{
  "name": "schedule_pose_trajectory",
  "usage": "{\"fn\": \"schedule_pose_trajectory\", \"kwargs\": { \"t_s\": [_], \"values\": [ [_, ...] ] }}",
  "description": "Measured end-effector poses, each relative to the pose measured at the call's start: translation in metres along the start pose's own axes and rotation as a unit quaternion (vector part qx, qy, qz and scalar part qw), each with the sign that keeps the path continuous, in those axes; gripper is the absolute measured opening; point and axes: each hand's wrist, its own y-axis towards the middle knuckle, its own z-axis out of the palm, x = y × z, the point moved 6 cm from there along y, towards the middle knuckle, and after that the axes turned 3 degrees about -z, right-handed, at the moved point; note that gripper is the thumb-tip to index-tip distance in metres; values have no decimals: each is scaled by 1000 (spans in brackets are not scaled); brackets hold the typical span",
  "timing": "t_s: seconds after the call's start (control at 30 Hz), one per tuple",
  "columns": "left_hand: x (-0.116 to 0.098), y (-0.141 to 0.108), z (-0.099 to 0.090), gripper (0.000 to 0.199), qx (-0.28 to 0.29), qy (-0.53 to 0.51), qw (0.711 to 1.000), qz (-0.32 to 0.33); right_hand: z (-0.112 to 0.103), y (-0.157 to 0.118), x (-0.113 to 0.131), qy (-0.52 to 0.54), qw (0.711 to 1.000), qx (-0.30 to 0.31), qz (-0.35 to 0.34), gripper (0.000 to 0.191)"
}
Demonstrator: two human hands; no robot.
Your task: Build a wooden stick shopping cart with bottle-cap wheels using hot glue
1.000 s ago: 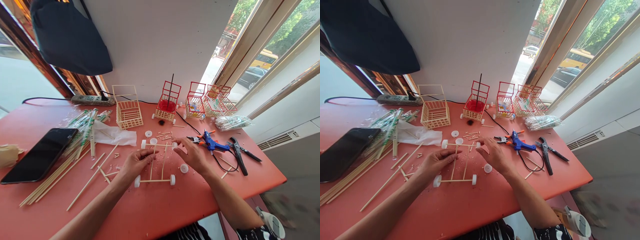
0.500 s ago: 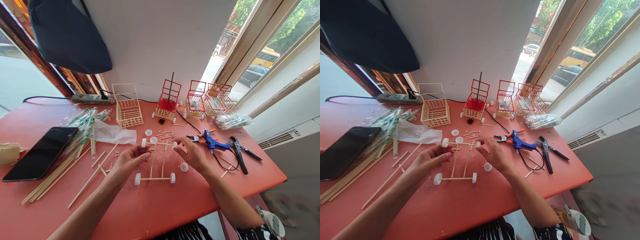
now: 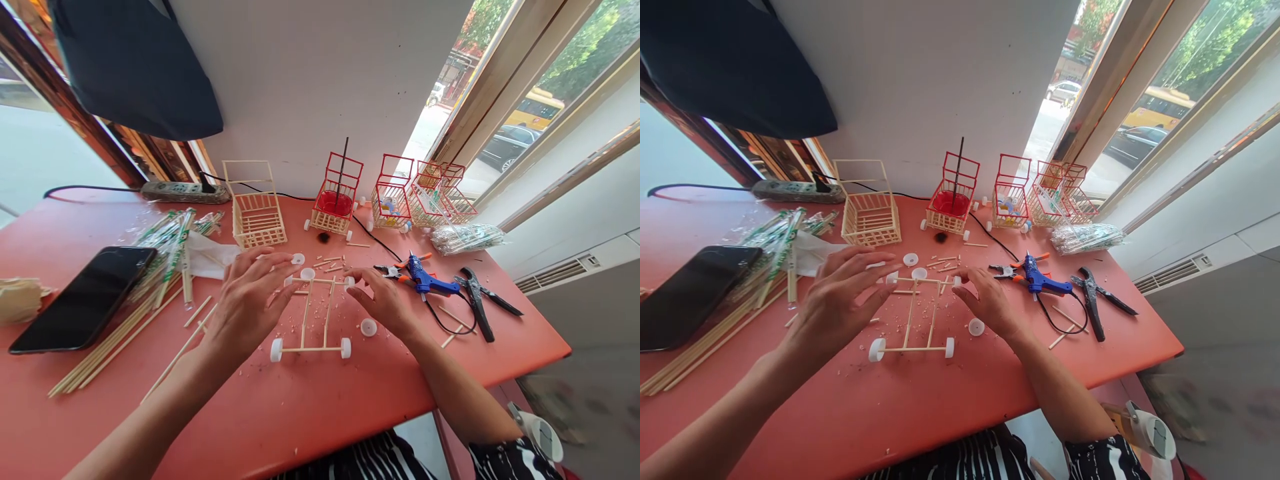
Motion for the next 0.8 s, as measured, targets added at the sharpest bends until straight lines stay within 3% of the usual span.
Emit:
{"fn": "schedule_pose_trajectory", "kwargs": {
  "t_s": [0.2,0.37,0.8],
  "values": [
    [-3,15,29,23,71,16,996,44,2,-1,-6,-5,1000,-6,7,21],
    [7,15,47,21,101,19,995,9,3,0,-9,1,1000,-9,11,21],
    [25,18,68,23,161,-42,984,-58,14,1,-24,-7,999,29,22,24]
  ]
}}
